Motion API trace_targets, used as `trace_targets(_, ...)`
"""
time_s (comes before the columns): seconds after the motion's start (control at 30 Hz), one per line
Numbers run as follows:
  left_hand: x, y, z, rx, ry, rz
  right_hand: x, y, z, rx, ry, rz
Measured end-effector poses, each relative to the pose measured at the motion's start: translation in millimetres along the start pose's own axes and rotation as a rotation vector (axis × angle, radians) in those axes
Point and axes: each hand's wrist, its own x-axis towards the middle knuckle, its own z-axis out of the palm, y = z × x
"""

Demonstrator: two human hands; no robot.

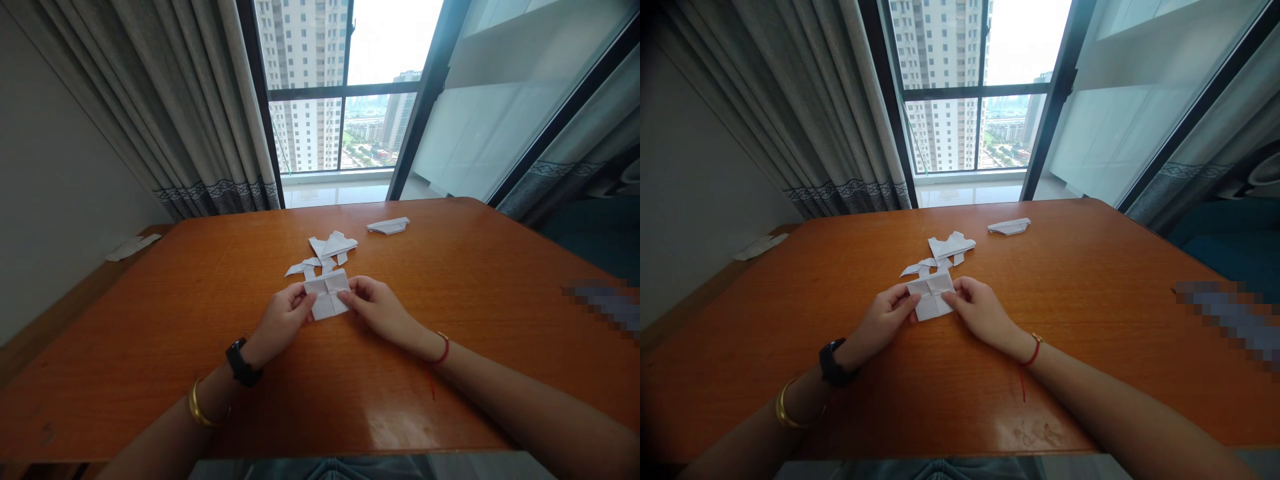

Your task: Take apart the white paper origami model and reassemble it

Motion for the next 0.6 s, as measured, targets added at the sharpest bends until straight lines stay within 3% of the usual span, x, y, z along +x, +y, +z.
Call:
trace_targets(0.1, -0.7, -0.9, 0.5, -0.052, 0.055, -0.023, 20.7, 11.9, -30.8, 0.049, 0.108, 0.014)
trace_targets(0.2, -2.4, -0.7, 0.5, 0.008, 0.026, 0.000, 43.5, 30.2, -81.1, -0.191, 0.460, 0.061)
trace_targets(0.23, -3.1, 0.1, 0.5, 0.047, 0.003, 0.011, 48.8, 36.4, -98.5, -0.324, 0.499, 0.144)
trace_targets(0.37, -5.5, 4.3, 0.6, 0.193, -0.060, 0.050, 54.5, 55.5, -149.6, -0.474, 0.538, 0.289)
trace_targets(0.47, -5.9, 5.5, 0.5, 0.251, -0.078, 0.070, 53.2, 65.2, -163.0, -0.569, 0.534, 0.328)
trace_targets(0.6, -5.2, 4.3, -0.3, 0.301, -0.084, 0.085, 56.5, 74.8, -161.8, -0.708, 0.559, 0.361)
